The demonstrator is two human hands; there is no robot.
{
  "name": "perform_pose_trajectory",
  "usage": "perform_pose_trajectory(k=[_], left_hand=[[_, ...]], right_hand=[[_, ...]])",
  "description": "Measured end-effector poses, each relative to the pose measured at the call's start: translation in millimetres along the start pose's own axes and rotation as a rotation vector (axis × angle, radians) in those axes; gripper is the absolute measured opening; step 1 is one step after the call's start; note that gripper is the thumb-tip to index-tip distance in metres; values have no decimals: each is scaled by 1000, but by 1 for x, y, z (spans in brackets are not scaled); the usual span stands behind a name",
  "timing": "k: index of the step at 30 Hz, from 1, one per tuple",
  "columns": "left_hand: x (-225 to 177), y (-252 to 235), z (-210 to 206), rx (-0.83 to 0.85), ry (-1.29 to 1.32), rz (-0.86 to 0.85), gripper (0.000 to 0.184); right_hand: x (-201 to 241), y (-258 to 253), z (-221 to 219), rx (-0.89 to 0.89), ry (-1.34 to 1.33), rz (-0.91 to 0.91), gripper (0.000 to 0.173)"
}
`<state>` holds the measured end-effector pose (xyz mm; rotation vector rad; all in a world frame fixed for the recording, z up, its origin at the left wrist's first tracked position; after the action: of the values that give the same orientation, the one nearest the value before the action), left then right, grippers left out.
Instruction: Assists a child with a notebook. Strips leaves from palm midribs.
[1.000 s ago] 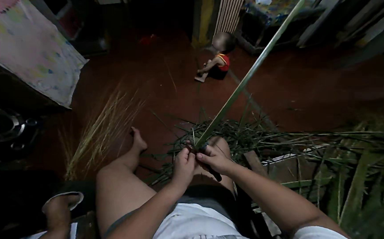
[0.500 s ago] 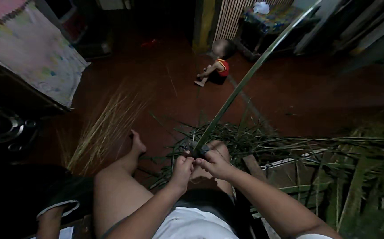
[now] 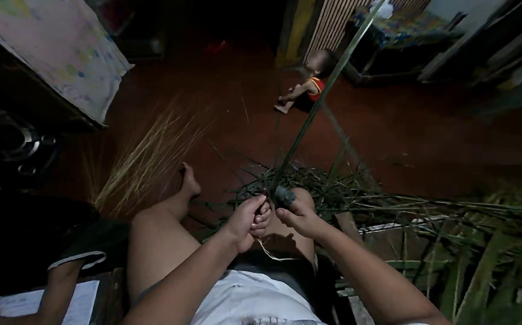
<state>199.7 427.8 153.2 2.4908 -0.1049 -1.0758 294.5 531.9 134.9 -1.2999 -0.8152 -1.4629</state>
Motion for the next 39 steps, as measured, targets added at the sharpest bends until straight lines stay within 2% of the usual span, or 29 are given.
perform_pose_trajectory(k=[6, 10, 14, 16, 18, 20, 23, 26, 28, 32, 35, 37, 39], left_hand=[[3, 0, 2, 98, -50, 65, 46], [3, 0, 2, 104, -94, 75, 45], [-2, 0, 3, 79, -196, 41, 44], [-5, 0, 3, 63, -244, 25, 42], [-4, 1, 5, 34, -310, 39, 39], [5, 3, 8, 15, -386, 78, 36], [16, 5, 21, 28, -500, 45, 34], [5, 8, 46, -55, -700, -38, 31], [-7, 13, 71, -146, -844, -63, 30], [-39, 26, 113, -278, -1336, -124, 39], [-68, 43, 133, -418, -1680, -137, 47], [-85, 50, 152, -476, -1873, -184, 49], [-100, 56, 171, -489, -2006, -296, 47]], right_hand=[[-2, -1, 0, 30, -46, 46, 33], [-1, -1, 0, 22, -61, 42, 32], [6, 0, -2, -96, -32, 118, 21], [9, 0, -1, -152, 1, 146, 22], [9, -1, 7, -260, -2, 100, 25], [5, -2, 32, -446, -94, -28, 28], [1, 3, 81, -647, -309, -87, 33], [-4, 13, 121, -807, -415, -122, 35], [-4, 18, 140, -873, -455, -76, 38], [-14, 34, 176, -1020, -384, -41, 40], [-27, 43, 189, -1130, -436, -76, 41], [-30, 49, 192, -1177, -516, -114, 35], [-32, 51, 195, -1213, -577, -137, 20]])
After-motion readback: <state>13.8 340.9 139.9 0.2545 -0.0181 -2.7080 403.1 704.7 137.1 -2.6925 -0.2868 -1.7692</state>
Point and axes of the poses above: each hand's wrist, its own y-axis away from the middle knuckle, its own z-axis out of the back of the hand, x = y × z, the point moved 6 cm from there along -y, towards the middle knuckle, and after that the axes turned 2 degrees about -z, right-handed, at the moved point
